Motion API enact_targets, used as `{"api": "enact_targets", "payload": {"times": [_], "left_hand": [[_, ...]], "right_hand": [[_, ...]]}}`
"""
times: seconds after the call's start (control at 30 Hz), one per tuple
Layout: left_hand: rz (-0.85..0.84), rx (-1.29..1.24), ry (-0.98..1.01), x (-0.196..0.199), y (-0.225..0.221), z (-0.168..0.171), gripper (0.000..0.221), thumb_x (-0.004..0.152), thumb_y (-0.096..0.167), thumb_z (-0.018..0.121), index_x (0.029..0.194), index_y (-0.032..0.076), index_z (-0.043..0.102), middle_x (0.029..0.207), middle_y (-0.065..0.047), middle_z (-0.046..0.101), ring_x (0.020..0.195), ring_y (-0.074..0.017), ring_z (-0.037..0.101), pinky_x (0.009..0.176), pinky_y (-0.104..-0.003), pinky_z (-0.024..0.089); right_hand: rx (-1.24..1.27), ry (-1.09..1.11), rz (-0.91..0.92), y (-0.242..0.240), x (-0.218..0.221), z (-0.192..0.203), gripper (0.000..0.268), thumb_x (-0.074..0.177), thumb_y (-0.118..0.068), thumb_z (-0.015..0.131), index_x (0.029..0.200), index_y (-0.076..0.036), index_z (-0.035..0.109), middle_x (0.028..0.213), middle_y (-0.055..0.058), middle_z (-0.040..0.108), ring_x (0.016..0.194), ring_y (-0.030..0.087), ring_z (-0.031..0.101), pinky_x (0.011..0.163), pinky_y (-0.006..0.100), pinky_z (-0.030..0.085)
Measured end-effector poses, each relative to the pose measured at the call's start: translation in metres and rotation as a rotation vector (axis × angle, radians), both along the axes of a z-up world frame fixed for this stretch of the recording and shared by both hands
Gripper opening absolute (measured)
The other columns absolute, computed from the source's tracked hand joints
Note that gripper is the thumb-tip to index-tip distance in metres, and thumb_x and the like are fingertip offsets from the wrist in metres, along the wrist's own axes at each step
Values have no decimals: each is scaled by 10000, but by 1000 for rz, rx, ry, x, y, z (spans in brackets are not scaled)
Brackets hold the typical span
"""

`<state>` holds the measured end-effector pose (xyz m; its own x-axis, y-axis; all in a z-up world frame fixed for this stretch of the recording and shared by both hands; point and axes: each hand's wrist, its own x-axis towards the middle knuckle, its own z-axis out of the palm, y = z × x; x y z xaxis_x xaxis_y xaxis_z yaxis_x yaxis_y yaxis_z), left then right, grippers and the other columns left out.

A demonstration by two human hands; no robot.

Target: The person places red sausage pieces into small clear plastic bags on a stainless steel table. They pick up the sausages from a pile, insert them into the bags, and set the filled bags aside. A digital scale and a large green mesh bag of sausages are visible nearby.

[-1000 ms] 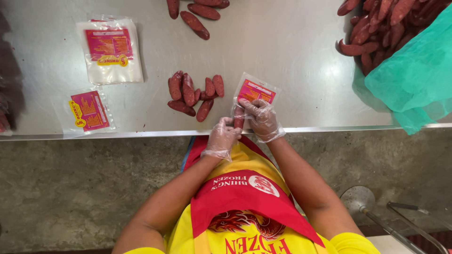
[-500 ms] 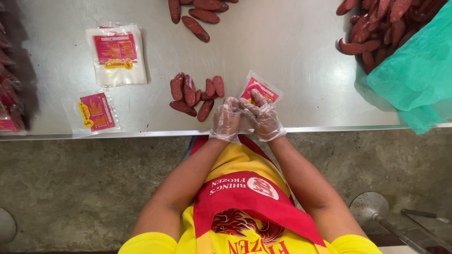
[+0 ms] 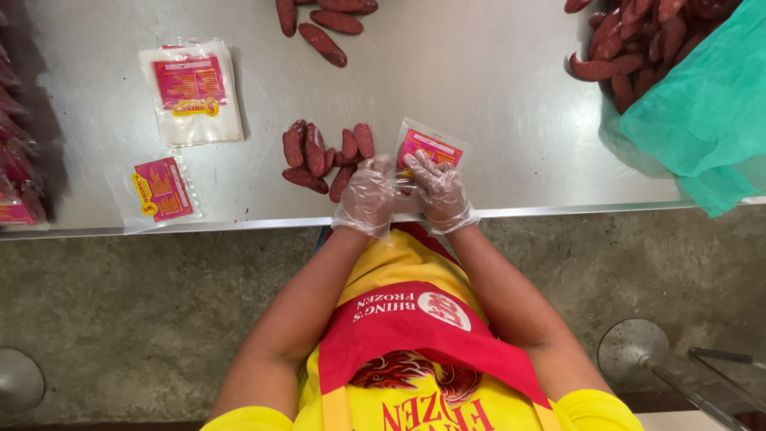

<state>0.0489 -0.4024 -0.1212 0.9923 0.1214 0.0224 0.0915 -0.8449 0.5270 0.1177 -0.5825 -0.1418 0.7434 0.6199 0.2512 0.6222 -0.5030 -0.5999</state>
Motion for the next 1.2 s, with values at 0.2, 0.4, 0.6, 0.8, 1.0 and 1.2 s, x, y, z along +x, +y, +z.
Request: {"api": "enact_targets", "payload": {"times": [0.2,0.4,0.6,0.8,1.0,1.2], "left_hand": [[91,-241,-127,11,-15,7,318,788,120,666,1084,25,599,1013,-223,667,953,-418,656,817,-490,538],[98,-313,145,23,-1,-8,139,918,199,636,1007,93,624,958,-204,708,903,-413,689,776,-517,542],[114,-264,83,31,-9,-30,182,928,151,585,1083,92,660,887,-232,709,807,-438,683,700,-541,536],[178,-243,34,30,-13,-31,170,1020,178,555,1108,105,681,855,-214,708,789,-413,697,696,-524,548],[102,-310,234,13,41,45,247,907,339,725,1016,118,726,929,-113,764,849,-268,741,823,-418,585],[569,22,86,2,149,39,581,761,367,837,1257,113,675,1198,-240,684,1065,-391,666,910,-497,524]], "right_hand": [[48,-15,22,-2,4,-5,450,862,-78,738,1309,-134,718,1345,114,678,1132,336,673,981,469,493],[23,-138,147,-6,7,-9,384,902,-43,686,1277,-118,724,1383,58,682,1273,306,649,1005,458,488],[-1,-183,194,-6,10,-1,384,894,-41,677,1267,-116,725,1384,50,679,1287,316,629,1032,454,480],[29,-44,86,0,5,3,430,921,3,653,1319,-154,701,1393,61,680,1279,300,646,1034,423,512],[77,65,13,4,4,12,589,854,33,668,1424,-105,619,1410,156,640,1262,352,636,1044,446,496],[3,-80,-38,7,-1,19,616,817,57,653,1405,-123,623,1360,110,681,1201,308,665,1009,448,472]]}}
